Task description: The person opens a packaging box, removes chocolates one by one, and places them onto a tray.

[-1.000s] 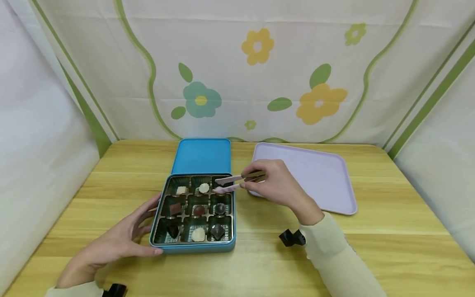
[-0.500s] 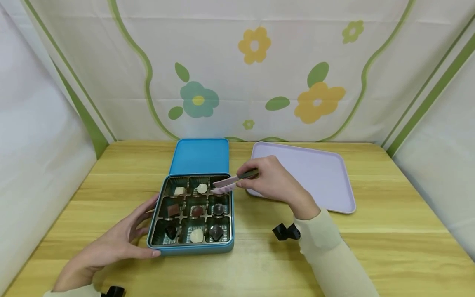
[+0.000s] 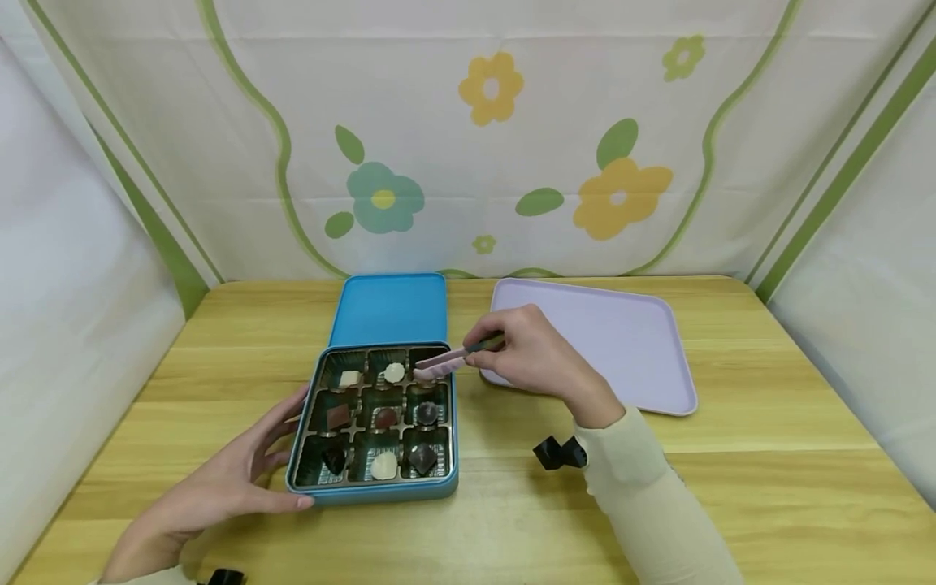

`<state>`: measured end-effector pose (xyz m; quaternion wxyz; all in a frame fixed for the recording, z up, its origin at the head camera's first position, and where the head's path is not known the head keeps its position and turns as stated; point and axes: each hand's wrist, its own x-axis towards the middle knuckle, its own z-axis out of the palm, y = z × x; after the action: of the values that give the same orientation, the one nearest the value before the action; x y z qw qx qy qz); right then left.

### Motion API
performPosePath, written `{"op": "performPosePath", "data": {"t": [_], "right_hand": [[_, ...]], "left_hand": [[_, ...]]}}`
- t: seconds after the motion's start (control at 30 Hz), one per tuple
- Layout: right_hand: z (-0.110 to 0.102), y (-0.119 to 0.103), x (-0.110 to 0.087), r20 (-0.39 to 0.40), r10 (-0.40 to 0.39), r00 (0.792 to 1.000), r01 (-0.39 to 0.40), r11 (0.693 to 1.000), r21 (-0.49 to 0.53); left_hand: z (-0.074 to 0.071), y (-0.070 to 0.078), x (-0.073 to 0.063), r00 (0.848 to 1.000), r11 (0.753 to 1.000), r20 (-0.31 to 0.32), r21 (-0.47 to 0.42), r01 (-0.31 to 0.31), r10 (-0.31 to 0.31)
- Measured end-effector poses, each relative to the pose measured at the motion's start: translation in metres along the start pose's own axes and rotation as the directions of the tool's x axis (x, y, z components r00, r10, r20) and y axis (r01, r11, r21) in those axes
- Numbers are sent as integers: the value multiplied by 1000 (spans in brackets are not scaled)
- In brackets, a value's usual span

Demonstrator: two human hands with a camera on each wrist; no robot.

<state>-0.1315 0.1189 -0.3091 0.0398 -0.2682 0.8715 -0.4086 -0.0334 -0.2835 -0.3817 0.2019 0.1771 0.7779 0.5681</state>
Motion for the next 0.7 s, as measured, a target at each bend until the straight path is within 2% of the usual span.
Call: {"op": "performPosePath", "data": {"t": [0.27, 0.47, 0.7], "right_hand": [[-7, -1, -3, -13, 57, 998, -57, 998, 40], [-9, -3, -4, 7, 80, 997, -80, 995, 60], [-6, -7, -2, 4, 44, 999, -44, 999, 17]], "left_hand": [[0, -1, 0, 1000, 999, -2, 21, -26, 26], [0, 0, 0, 1000, 1000, -4, 17, -16, 16], [0, -1, 0, 1000, 1000, -4, 16, -23, 23]]}}
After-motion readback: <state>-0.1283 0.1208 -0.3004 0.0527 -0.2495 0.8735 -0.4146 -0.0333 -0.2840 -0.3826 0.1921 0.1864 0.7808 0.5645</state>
